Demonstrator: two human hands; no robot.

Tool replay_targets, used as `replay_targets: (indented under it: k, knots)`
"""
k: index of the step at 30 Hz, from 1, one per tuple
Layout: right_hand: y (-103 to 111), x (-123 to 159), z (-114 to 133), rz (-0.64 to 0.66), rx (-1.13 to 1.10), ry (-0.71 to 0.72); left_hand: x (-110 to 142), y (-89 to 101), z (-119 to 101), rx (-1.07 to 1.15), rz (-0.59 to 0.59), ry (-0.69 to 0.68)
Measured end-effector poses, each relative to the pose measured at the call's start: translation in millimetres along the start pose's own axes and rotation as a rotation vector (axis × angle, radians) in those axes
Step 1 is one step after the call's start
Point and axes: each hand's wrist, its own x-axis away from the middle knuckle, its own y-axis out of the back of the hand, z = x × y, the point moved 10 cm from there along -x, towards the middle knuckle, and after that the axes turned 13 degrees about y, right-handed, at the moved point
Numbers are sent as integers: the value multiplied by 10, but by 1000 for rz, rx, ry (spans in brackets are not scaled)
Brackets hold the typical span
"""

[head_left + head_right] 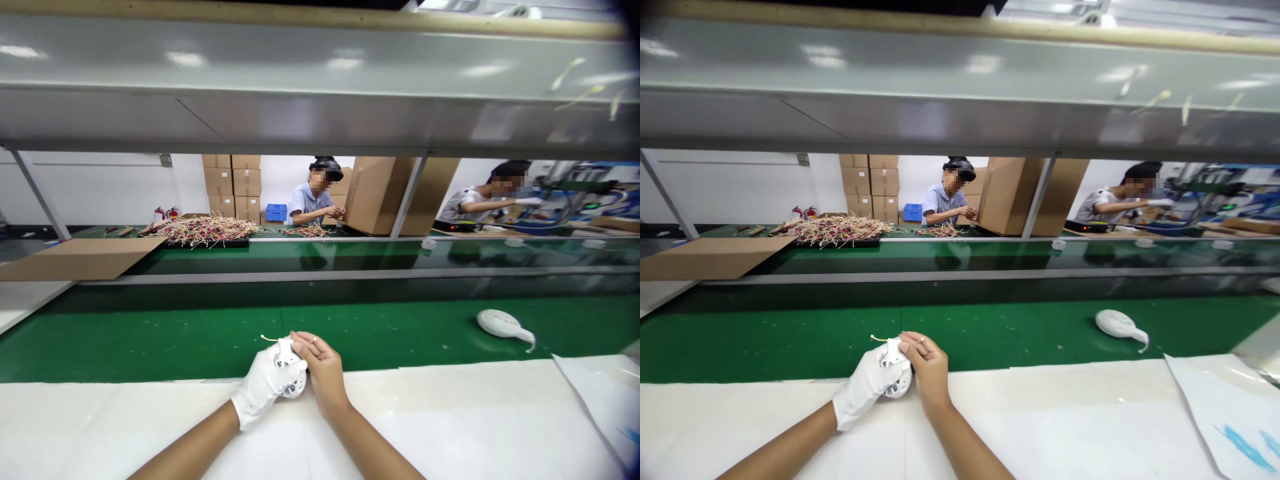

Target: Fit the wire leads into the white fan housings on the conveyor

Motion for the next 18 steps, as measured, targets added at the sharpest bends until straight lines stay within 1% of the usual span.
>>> replay_targets:
  k: [2,4,5,6,8,10,12,15,17,18]
  knots:
    - [-5,13,39,-4,-1,12,9,-79,-38,-56,66,-70]
    - [-28,17,49,28,2,0,54,-156,-99,-137,123,-141]
    - [-38,13,44,49,7,-10,81,-173,-125,-185,129,-161]
    - [-45,5,32,68,14,-22,105,-170,-148,-245,110,-174]
    - [-47,-21,-2,95,24,-42,144,-113,-196,-420,5,-194]
    - [-45,-53,-37,108,23,-54,159,-27,-233,-659,-158,-200]
    - [-45,-81,-57,111,12,-53,144,20,-248,-867,-279,-202]
    - [-84,-91,-61,143,-10,-47,83,21,-230,-1045,-347,-217]
    - [-105,-82,-59,168,-26,-49,57,69,-231,-1086,-395,-226]
    - [-99,-79,-64,169,-31,-55,57,123,-243,-1089,-428,-230]
